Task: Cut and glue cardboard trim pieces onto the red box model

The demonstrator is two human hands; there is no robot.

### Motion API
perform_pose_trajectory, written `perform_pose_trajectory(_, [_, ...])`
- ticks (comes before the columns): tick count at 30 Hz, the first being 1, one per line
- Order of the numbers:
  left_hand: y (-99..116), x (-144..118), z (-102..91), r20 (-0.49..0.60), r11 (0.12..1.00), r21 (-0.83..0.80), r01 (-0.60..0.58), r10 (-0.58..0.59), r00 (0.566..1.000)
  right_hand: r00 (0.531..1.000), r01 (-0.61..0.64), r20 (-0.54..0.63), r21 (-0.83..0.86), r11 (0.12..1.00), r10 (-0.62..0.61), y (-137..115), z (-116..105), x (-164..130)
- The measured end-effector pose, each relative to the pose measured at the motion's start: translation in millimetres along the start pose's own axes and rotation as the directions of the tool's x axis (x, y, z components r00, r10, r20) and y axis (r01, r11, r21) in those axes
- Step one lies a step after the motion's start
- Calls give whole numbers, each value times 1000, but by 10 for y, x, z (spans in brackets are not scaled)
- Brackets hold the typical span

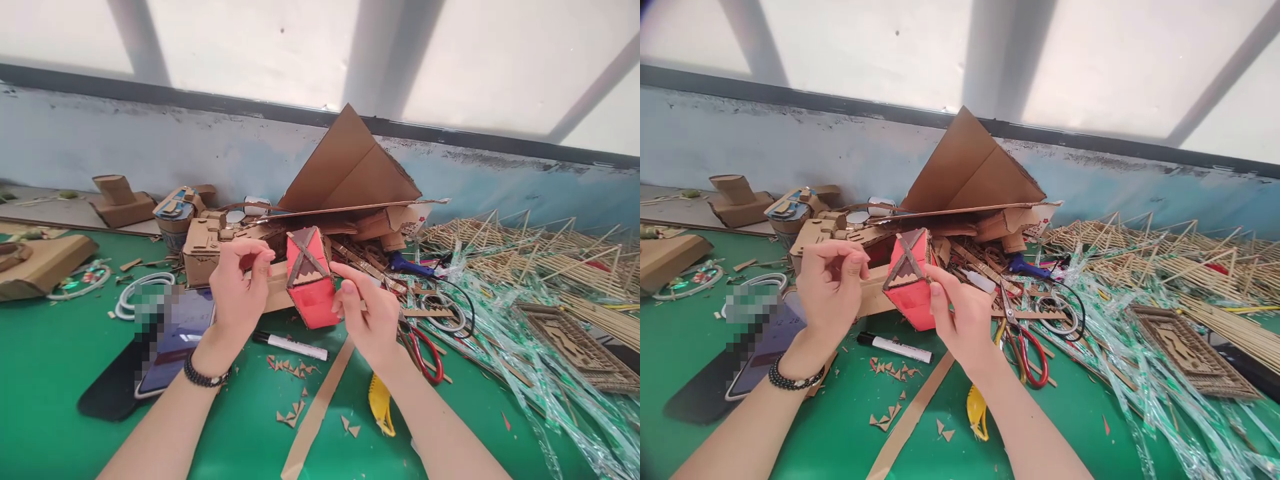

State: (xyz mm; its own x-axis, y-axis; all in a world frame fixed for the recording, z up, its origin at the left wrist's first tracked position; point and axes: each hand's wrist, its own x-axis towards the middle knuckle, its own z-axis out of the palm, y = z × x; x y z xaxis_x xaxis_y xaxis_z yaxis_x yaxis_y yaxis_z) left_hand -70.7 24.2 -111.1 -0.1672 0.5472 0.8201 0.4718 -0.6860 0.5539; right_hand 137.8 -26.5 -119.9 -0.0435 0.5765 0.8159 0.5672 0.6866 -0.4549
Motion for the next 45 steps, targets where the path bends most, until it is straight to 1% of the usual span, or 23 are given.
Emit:
perform_pose_trajectory(3, [-76,-54,14,-17,998,60,12,-11,1000,1000,-24,12,6,1000,24,16,11,-4])
perform_pose_trajectory(6, [-64,-70,16,-4,996,81,35,-35,999,998,-51,27,24,998,51,46,32,-23])
perform_pose_trajectory(8, [-18,-67,20,19,997,62,41,-42,999,997,-74,41,33,997,73,62,40,-38])
perform_pose_trajectory(12, [67,-78,60,77,1000,-20,13,-11,997,992,-109,66,13,994,108,71,36,-53])
perform_pose_trajectory(17, [76,-133,123,121,999,-42,-25,30,992,991,-107,78,12,994,105,53,17,-52])
perform_pose_trajectory(22, [61,-158,122,143,1000,-16,1,1,990,995,-76,63,13,997,75,33,0,-47])
perform_pose_trajectory(28, [82,-129,91,101,999,34,-4,0,995,999,-37,32,21,999,36,25,-31,-22])
perform_pose_trajectory(32, [105,-117,98,50,999,-7,-47,47,998,999,-11,44,4,1000,11,-24,-23,-14])
perform_pose_trajectory(35, [96,-114,114,-5,997,-37,-74,74,997,992,76,98,-7,997,-75,-63,-5,-14])
perform_pose_trajectory(37, [70,-110,120,-30,994,-67,-83,81,996,992,96,89,-28,995,-93,-48,-23,-4])
perform_pose_trajectory(38, [52,-108,119,-33,993,-89,-81,78,996,997,61,55,-46,997,-59,-20,-49,8])
perform_pose_trajectory(39, [32,-105,117,-32,991,-109,-79,76,997,1000,-9,3,-64,998,10,24,-88,27])
perform_pose_trajectory(40, [12,-101,112,-28,989,-121,-80,77,997,993,-107,-58,-80,991,102,82,-136,51])
perform_pose_trajectory(42, [-24,-92,98,-22,989,-112,-93,91,996,942,-319,-151,-118,940,300,235,-247,110])
perform_pose_trajectory(43, [-37,-87,90,-25,990,-93,-101,99,995,919,-386,-157,-155,910,363,321,-299,140])
perform_pose_trajectory(44, [-47,-84,84,-26,992,-74,-105,103,994,903,-429,-122,-222,875,412,407,-343,165])
perform_pose_trajectory(45, [-53,-81,79,-24,993,-56,-103,102,995,892,-447,-86,-321,835,444,488,-373,182])
